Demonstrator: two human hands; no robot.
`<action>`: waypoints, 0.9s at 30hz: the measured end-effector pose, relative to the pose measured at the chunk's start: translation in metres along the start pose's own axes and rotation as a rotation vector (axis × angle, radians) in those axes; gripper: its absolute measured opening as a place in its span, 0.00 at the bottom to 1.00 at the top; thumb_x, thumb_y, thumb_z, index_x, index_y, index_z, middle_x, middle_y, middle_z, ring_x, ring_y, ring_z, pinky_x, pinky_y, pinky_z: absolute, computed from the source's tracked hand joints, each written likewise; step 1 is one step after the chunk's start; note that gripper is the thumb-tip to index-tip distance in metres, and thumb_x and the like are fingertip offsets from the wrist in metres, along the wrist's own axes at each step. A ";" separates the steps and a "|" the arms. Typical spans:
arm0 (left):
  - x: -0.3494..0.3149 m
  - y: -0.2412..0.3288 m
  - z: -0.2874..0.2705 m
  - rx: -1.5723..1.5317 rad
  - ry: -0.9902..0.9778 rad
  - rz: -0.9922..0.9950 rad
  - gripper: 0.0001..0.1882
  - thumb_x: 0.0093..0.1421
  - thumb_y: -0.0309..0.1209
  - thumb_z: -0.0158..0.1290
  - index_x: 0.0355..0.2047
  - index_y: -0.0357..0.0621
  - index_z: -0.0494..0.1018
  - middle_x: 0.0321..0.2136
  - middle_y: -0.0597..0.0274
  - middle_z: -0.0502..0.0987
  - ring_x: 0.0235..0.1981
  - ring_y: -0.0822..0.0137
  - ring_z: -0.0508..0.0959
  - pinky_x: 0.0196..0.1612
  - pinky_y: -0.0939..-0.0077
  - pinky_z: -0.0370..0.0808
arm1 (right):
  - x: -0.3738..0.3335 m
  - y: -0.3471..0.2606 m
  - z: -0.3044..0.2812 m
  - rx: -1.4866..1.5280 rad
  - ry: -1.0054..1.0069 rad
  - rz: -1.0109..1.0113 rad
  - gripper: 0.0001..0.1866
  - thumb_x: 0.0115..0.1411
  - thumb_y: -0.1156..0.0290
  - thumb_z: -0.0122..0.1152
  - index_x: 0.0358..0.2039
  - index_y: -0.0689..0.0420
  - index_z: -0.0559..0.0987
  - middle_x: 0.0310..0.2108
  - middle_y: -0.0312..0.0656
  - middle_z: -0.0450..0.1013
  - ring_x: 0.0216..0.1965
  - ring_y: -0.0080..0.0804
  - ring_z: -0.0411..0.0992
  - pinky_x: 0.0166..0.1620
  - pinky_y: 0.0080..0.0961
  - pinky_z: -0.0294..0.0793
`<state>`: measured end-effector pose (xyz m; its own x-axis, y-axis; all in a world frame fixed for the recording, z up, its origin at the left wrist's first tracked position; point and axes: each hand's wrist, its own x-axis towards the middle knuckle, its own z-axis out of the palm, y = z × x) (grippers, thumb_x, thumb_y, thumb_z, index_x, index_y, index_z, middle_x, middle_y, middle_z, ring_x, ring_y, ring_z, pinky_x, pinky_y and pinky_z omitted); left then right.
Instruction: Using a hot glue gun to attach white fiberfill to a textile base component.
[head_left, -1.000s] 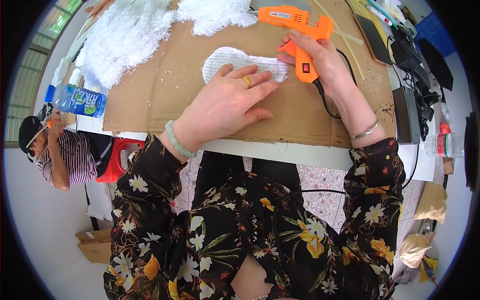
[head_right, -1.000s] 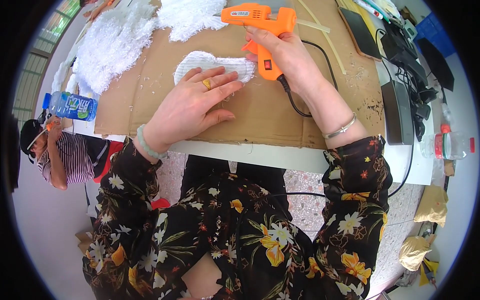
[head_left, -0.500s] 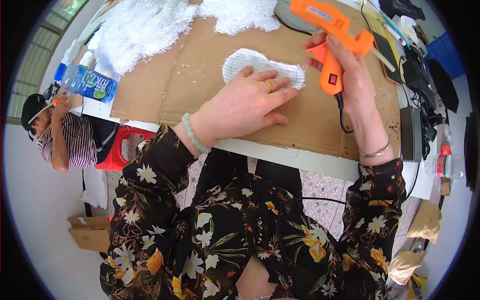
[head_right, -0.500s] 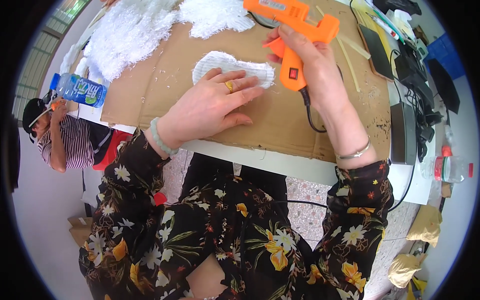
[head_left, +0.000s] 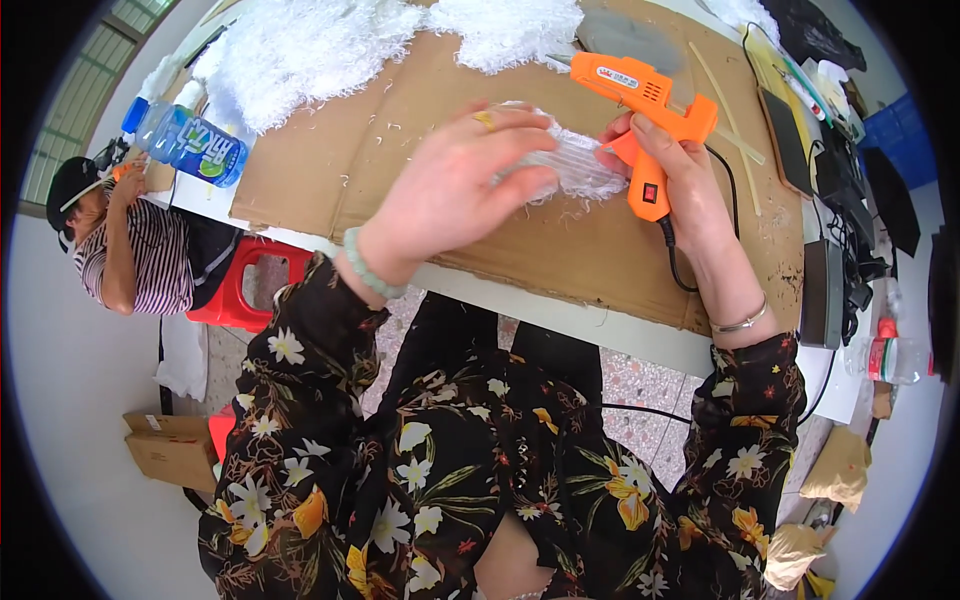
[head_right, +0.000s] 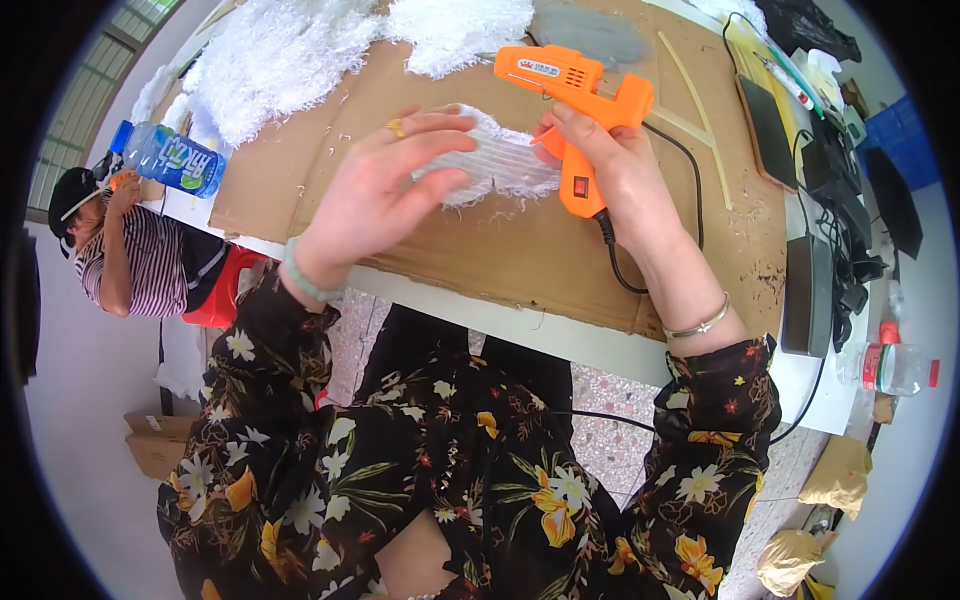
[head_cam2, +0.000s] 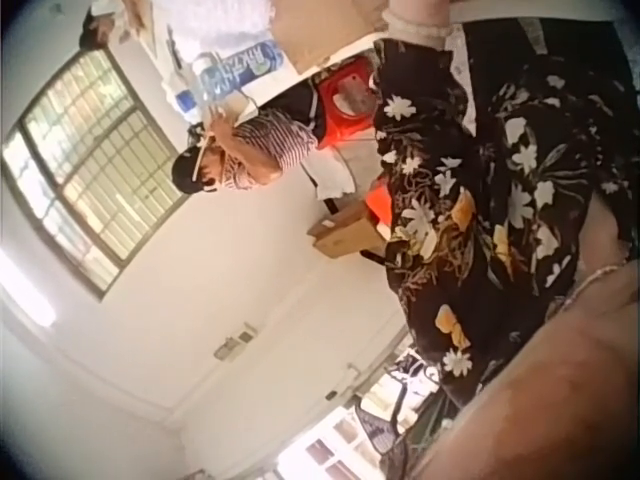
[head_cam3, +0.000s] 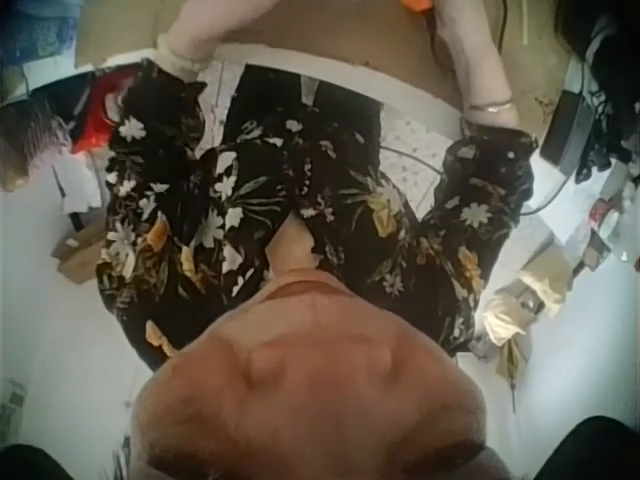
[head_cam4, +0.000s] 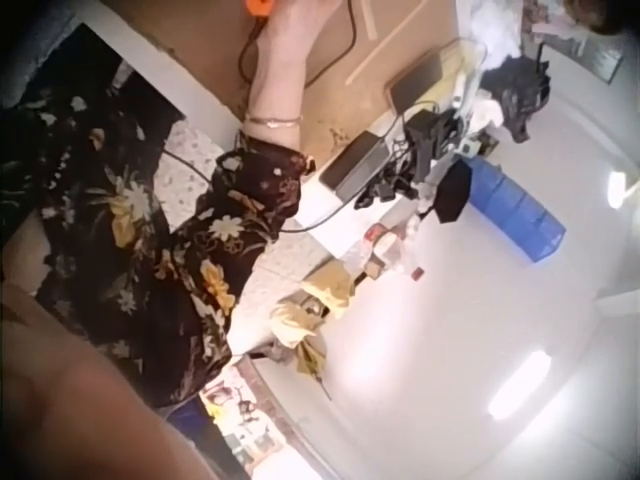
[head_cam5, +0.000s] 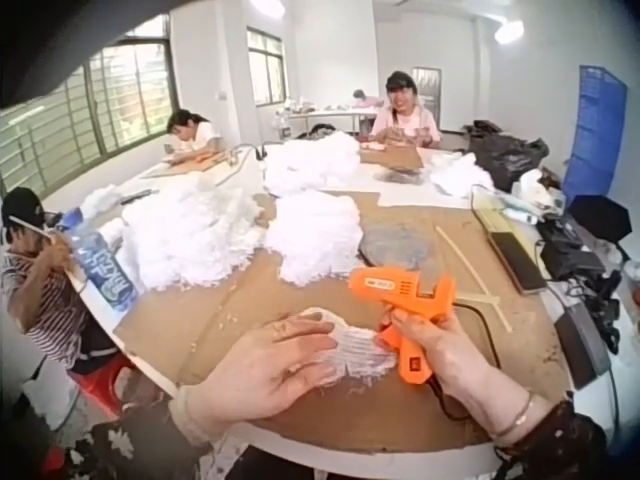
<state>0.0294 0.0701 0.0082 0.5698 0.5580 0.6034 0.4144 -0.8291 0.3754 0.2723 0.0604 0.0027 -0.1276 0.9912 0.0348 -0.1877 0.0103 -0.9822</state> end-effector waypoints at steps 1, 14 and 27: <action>-0.005 -0.002 -0.007 0.002 0.003 -0.001 0.14 0.56 0.36 0.59 0.41 0.44 0.76 0.44 0.58 0.78 0.54 0.52 0.73 0.53 0.58 0.70 | -0.001 -0.001 0.001 -0.002 -0.004 0.000 0.13 0.66 0.65 0.54 0.43 0.62 0.75 0.39 0.40 0.73 0.43 0.29 0.73 0.49 0.32 0.77; -0.040 -0.004 -0.010 0.271 -0.181 -0.049 0.15 0.59 0.41 0.55 0.40 0.43 0.76 0.46 0.62 0.79 0.55 0.54 0.72 0.59 0.45 0.63 | -0.004 -0.030 -0.013 -0.260 -0.133 -0.111 0.18 0.67 0.61 0.52 0.47 0.63 0.74 0.40 0.45 0.75 0.41 0.34 0.76 0.46 0.33 0.78; -0.045 -0.002 -0.003 0.255 -0.139 -0.051 0.21 0.57 0.41 0.58 0.46 0.44 0.73 0.47 0.62 0.77 0.55 0.54 0.71 0.60 0.44 0.61 | -0.009 -0.032 -0.021 -0.515 -0.273 0.020 0.16 0.65 0.64 0.57 0.46 0.63 0.75 0.38 0.41 0.76 0.38 0.27 0.74 0.41 0.25 0.75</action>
<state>0.0007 0.0469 -0.0172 0.6279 0.6131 0.4794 0.6003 -0.7736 0.2031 0.3002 0.0536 0.0300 -0.3855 0.9227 -0.0058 0.3062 0.1220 -0.9441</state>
